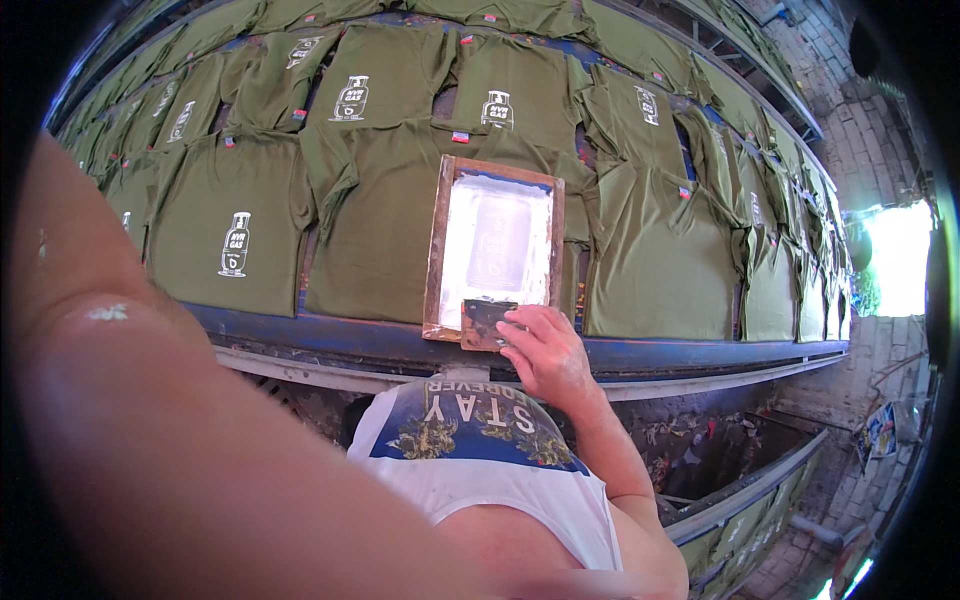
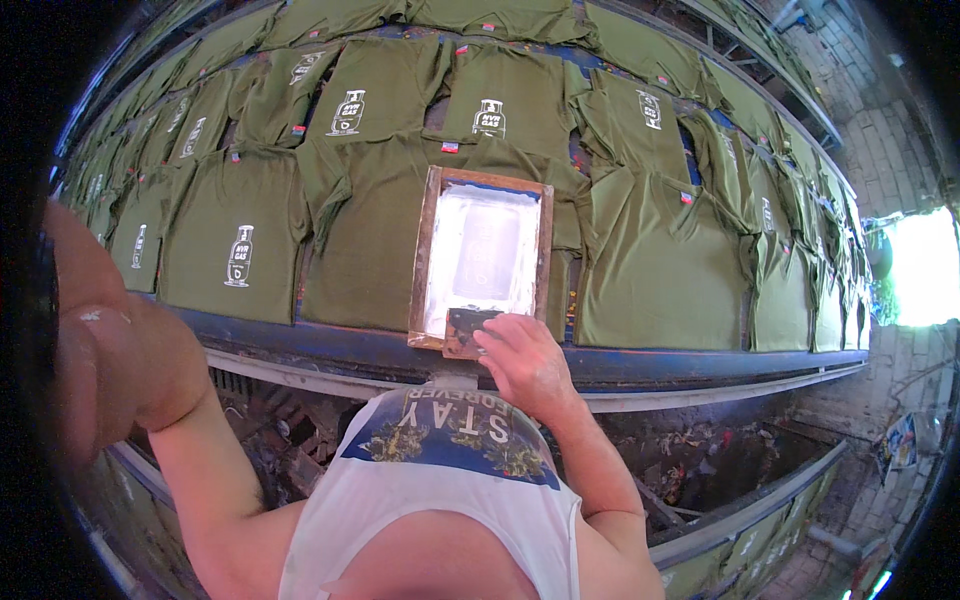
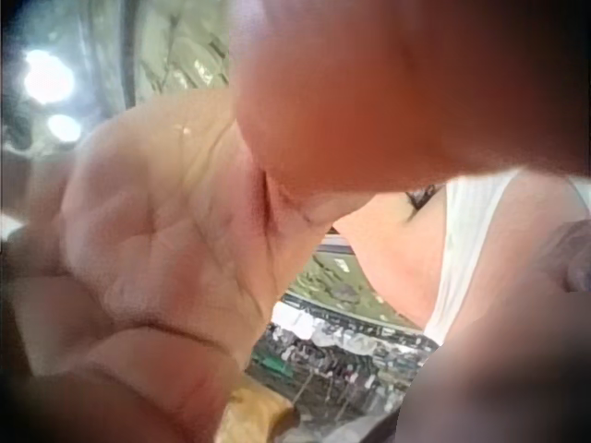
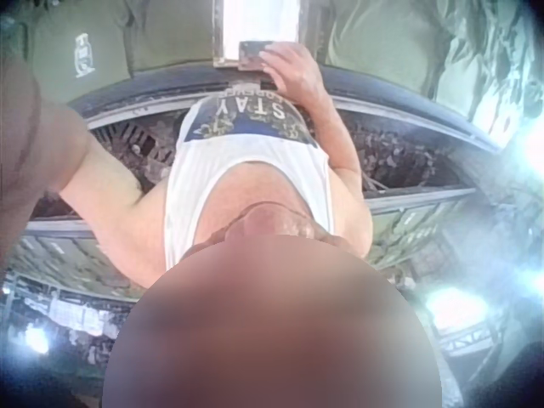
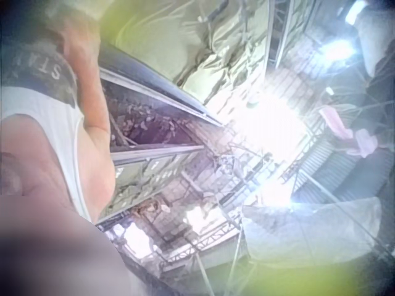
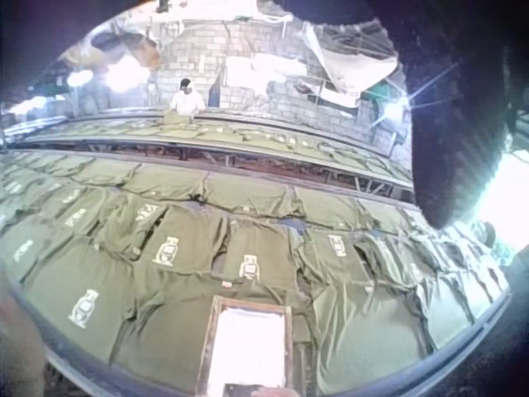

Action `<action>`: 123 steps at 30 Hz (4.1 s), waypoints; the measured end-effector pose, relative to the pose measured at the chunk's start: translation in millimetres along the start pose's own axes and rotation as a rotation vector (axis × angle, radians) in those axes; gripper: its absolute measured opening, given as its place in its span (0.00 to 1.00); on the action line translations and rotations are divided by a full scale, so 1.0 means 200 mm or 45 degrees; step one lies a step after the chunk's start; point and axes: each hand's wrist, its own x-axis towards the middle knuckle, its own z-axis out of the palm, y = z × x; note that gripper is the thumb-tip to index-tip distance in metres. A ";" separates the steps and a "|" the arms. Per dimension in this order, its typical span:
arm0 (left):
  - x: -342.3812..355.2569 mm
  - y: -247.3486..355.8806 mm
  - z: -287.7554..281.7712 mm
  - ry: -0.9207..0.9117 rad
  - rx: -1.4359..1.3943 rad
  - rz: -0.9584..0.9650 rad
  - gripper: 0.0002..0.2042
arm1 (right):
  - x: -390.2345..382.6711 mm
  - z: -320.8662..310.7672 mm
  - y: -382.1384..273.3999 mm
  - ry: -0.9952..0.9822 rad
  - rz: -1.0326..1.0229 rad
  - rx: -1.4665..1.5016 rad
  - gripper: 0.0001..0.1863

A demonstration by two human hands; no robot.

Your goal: The person uses a squeegee to press white ink through a screen-printing frame onto a green t-shirt. The person repeatedly wipes the squeegee and repositions the frame over the shirt while maintaining consistent pressure and motion.

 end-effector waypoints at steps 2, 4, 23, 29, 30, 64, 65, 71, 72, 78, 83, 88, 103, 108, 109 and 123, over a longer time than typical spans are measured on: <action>-0.01 0.00 -0.01 -0.020 -0.002 0.002 0.19 | 0.00 0.01 0.01 0.003 0.009 0.013 0.25; -0.01 0.00 -0.02 -0.034 -0.005 0.003 0.20 | 0.00 0.01 0.01 0.016 -0.008 0.004 0.25; -0.80 -0.01 0.59 0.009 -0.162 -1.244 0.25 | 0.01 0.03 0.03 -0.206 0.142 0.045 0.32; -1.28 0.32 0.98 0.033 -0.376 -1.894 0.24 | 0.05 0.06 0.04 -0.104 0.106 0.085 0.27; -1.32 0.35 1.03 0.062 -0.375 -1.891 0.24 | 0.06 0.07 0.04 -0.114 0.105 0.068 0.27; -1.29 0.27 1.14 0.017 -0.571 -2.512 0.25 | 0.71 0.09 0.68 0.013 0.176 -0.052 0.25; -1.30 0.27 1.14 0.008 -0.576 -2.513 0.25 | 0.71 0.09 0.68 0.017 0.157 -0.059 0.24; -1.31 0.27 1.14 0.039 -0.579 -2.477 0.24 | 0.53 0.09 0.56 -0.092 0.102 0.013 0.21; -1.31 0.27 1.14 0.022 -0.576 -2.481 0.24 | 0.49 0.09 0.50 -0.094 0.098 0.027 0.21; -1.32 0.26 1.14 -0.031 -0.575 -2.486 0.24 | 0.21 0.06 0.17 -0.199 0.113 0.110 0.23; -1.33 0.25 1.16 0.041 -0.545 -2.439 0.23 | 0.18 0.03 0.24 -0.305 0.032 0.185 0.19; -1.29 0.23 1.16 0.062 -0.550 -2.488 0.21 | 0.48 0.03 0.60 -0.229 0.001 0.091 0.17; -1.24 0.23 1.16 0.051 -0.451 -2.590 0.17 | 0.17 0.14 0.40 -0.030 -0.139 0.064 0.23; -1.24 0.24 1.15 0.033 -0.464 -2.558 0.17 | 0.09 0.05 0.30 -0.223 -0.180 0.222 0.20; -1.24 0.24 1.15 0.017 -0.463 -2.566 0.17 | 0.12 0.03 0.34 -0.265 -0.185 0.239 0.20; -1.32 0.22 1.13 -0.004 -0.616 -2.552 0.20 | 0.74 0.01 0.76 -0.122 0.137 -0.032 0.23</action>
